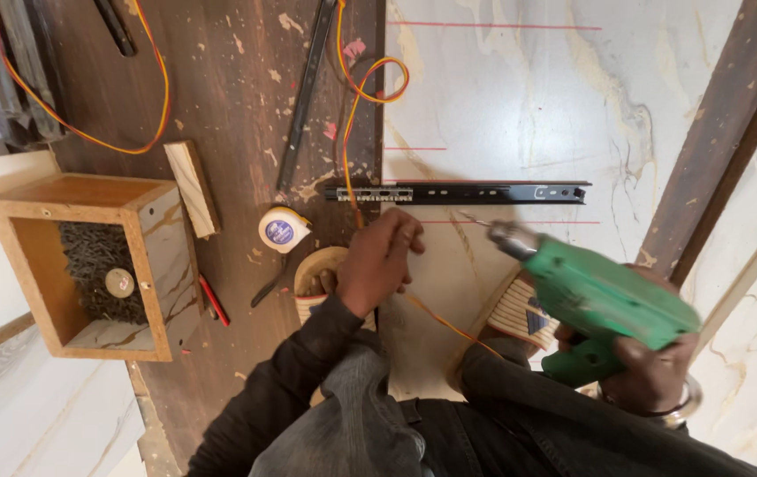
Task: The person kneels on the floor and works on a black metal drawer slide, using a tape measure to check it and a corded power drill to drive screws into the slide. They pick screws from a small wooden box, position the slide on a wooden panel, and drill at several points along it.
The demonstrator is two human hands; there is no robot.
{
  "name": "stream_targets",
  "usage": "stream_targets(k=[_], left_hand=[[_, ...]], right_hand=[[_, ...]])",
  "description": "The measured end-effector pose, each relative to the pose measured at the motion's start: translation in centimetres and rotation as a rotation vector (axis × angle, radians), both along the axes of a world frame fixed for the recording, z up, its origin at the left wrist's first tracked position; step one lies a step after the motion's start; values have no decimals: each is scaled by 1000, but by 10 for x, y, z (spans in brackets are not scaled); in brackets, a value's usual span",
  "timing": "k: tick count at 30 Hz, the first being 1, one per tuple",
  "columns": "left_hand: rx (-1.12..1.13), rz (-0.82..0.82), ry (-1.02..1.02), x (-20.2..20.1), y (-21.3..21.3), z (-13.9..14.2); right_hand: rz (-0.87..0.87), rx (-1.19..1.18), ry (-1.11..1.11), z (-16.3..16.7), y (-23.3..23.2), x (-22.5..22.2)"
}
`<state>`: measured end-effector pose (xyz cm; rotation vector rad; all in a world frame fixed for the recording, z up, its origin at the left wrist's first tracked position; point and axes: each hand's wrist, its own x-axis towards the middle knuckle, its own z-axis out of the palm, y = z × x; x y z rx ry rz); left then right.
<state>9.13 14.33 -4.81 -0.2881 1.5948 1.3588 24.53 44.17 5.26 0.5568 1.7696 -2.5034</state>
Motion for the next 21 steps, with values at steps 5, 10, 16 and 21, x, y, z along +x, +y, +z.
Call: stream_targets(k=[5,10,16,21], left_hand=[[404,564,37,7,22,-5],[505,717,-163,17,32,-11],[523,745,-309,20,37,-16],[517,794,-293,23,43,-20]], right_hand=[[-26,272,-129,12,-29,-3],[116,425,-109,25,-32,-17],[88,540,-167,31,-40,-13],[115,576,-161,29,-37,-8]])
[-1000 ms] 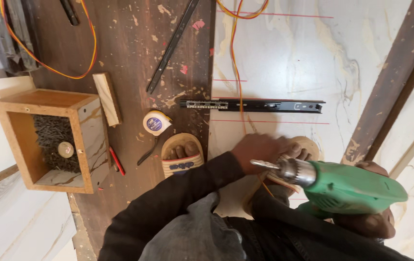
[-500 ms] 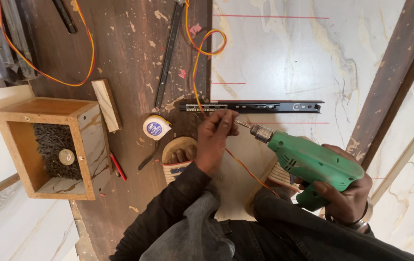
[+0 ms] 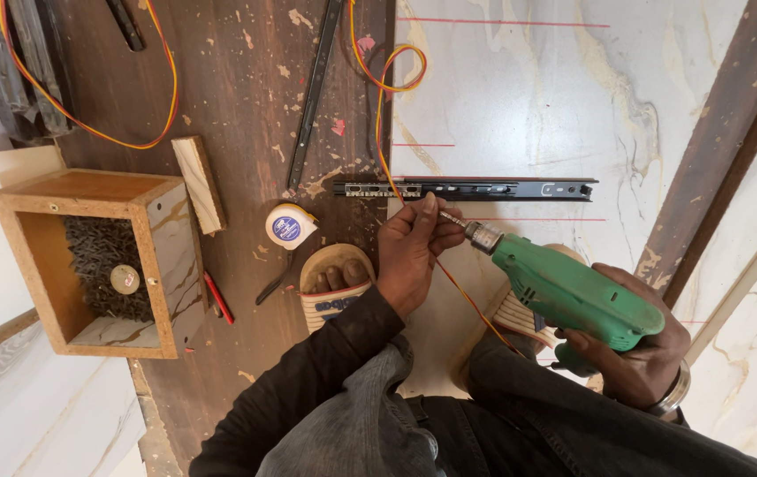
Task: The person kneels on the floor and works on a black metal drawer slide, using a tape measure to check it and a corded power drill to drive screws into the slide. They pick screws from a small wooden box, position the slide on a wooden panel, and drill at several points along it.
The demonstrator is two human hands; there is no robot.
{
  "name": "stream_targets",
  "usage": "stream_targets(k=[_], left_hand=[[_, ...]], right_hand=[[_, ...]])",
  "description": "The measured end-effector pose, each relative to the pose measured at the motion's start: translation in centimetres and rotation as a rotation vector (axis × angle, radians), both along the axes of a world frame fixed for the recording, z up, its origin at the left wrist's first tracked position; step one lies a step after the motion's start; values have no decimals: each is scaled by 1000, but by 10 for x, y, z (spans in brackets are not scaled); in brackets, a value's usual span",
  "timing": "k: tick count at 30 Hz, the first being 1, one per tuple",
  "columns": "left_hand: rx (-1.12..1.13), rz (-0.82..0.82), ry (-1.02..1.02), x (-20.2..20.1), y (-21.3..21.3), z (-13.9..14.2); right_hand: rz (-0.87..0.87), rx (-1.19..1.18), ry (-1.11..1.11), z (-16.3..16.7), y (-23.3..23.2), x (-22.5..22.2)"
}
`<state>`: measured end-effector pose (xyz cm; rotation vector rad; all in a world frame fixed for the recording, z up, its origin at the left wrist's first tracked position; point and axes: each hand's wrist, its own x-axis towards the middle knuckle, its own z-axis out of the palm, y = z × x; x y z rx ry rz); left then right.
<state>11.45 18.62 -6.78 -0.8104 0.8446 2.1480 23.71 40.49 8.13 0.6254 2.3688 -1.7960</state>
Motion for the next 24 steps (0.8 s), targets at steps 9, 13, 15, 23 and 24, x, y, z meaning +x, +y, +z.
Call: stream_targets(k=[9,13,15,23,24], left_hand=[[40,-3,-50,4,9,-6],[202,-7,-15,5,10,-4],[276,-21,4,7,10,-2],[351,-31,-10,12,7,4],[359,-12,-12,12,6,5]], right_hand=[[14,48,31,2,0,-1],[189,339,158,11,2,-18],[332,519,321,13,4,-31],[541,782,495,24,1,-59],[557,756,474,25,3,-60]])
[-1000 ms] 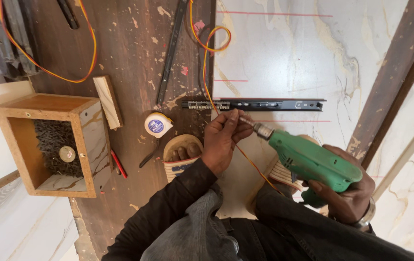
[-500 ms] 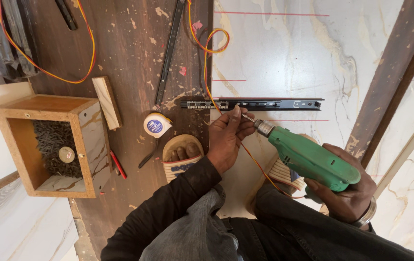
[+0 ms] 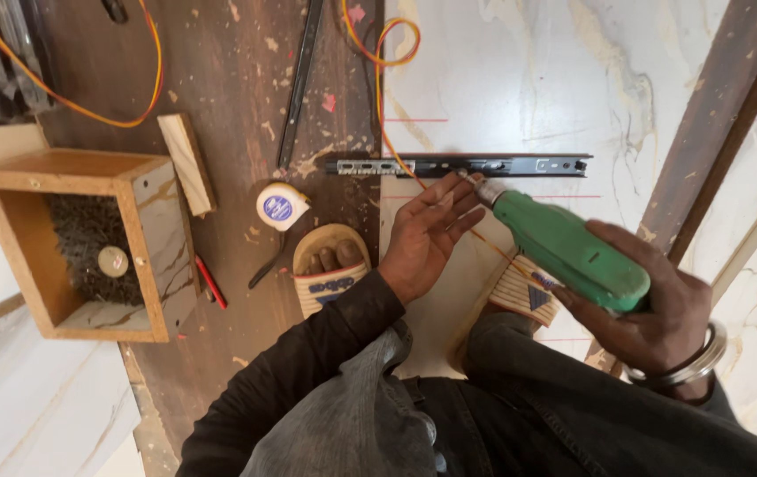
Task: The person kneels on the floor and works on a black metal drawer slide, using a tape measure to check it and a corded power drill to drive screws into the slide. They pick screws from a small wooden box, position the slide on a wooden panel, and drill at several points along it.
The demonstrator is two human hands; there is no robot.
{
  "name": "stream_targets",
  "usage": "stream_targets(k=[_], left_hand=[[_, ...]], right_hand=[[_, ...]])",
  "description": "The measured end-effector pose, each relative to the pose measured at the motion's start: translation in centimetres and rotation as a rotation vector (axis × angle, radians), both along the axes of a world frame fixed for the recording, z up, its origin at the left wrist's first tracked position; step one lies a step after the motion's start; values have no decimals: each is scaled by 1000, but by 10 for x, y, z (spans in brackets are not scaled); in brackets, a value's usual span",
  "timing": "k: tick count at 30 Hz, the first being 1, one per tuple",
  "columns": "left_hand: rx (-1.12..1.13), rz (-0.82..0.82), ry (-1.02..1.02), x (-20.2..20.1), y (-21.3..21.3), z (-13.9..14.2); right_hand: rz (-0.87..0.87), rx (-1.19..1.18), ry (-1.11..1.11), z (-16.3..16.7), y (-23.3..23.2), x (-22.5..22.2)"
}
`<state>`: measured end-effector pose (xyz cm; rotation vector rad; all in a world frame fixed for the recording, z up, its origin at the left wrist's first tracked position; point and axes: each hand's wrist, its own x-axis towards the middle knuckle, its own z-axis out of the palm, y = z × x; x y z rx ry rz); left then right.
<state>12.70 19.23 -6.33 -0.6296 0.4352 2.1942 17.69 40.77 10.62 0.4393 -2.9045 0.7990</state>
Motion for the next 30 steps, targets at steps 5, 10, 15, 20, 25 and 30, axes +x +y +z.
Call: stream_targets(k=[5,10,15,20,25,30], left_hand=[[15,36,-34,1,-1,1],[21,26,73,0,-4,3],[-1,27,45,-4,-5,8],[3,9,57,-7,-6,7],[31,7,62,-8,-8,5],[49,17,34,-8,-7,4]], right_hand=[[-105,-20,-316,9,7,-4],[-95,69,-421,24,2,-16],[-101,64,-453,32,-6,-29],[-78,53,-444,31,-11,-33],[-86,118,-498,37,-13,-37],[-52,185,-506,41,-14,-46]])
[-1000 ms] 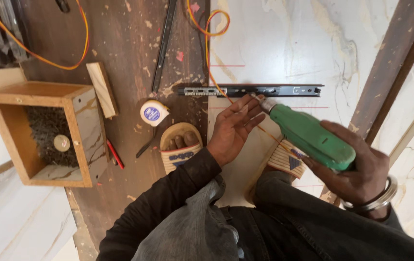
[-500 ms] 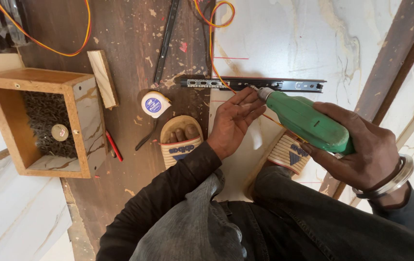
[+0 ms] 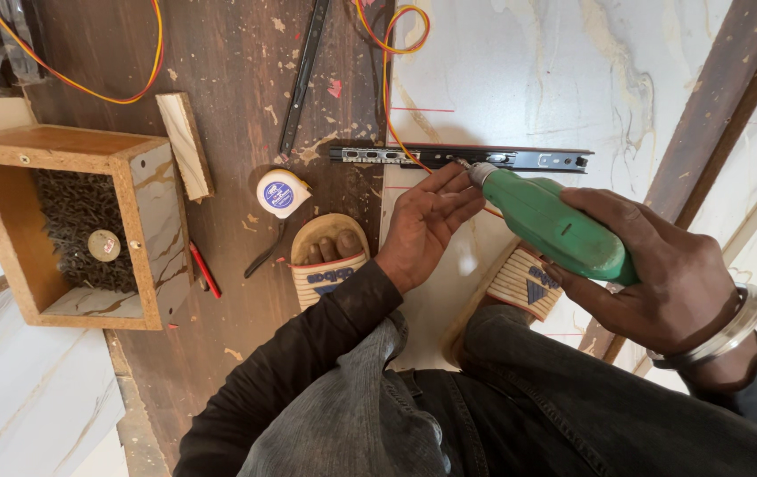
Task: The person kneels on the floor and works on a black metal drawer slide, using a tape measure to check it and a corded power drill to drive screws into the slide. They pick screws from a small wooden box, position the slide on a wooden panel, and drill at several points along it.
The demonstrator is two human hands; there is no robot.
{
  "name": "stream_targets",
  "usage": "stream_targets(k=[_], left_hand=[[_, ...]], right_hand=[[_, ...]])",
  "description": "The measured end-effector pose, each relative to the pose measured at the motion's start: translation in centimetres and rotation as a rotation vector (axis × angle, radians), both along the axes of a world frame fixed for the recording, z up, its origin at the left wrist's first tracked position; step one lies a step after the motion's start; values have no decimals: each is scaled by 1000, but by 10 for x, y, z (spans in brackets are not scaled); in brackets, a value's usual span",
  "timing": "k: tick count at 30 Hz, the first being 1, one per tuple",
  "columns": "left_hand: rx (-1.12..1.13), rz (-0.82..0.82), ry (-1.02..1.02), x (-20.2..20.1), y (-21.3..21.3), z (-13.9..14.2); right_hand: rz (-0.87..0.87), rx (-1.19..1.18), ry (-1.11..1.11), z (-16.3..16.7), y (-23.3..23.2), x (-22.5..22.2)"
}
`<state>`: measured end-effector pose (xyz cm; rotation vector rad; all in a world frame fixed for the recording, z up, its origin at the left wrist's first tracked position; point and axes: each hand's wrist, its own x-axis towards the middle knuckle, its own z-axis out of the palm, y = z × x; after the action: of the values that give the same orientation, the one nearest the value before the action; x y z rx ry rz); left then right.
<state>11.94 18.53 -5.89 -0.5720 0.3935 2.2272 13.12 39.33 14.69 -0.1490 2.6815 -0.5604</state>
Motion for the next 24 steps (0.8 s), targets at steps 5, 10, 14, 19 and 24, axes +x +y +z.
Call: stream_targets(k=[5,10,14,19,24], left_hand=[[-27,-20,-30,1,-2,-3],[10,24,-43,2,-3,-9],[-68,-11,-66,1,-7,-12],[-76,-39,-70,-2,-11,-11],[-27,-27,-70,-3,-11,-12]], right_hand=[[91,-38,30,-1,-2,-10],[114,24,27,4,-7,-15],[131,21,0,6,-10,-21],[145,106,-39,8,-16,-25],[100,113,-58,13,-19,-27]])
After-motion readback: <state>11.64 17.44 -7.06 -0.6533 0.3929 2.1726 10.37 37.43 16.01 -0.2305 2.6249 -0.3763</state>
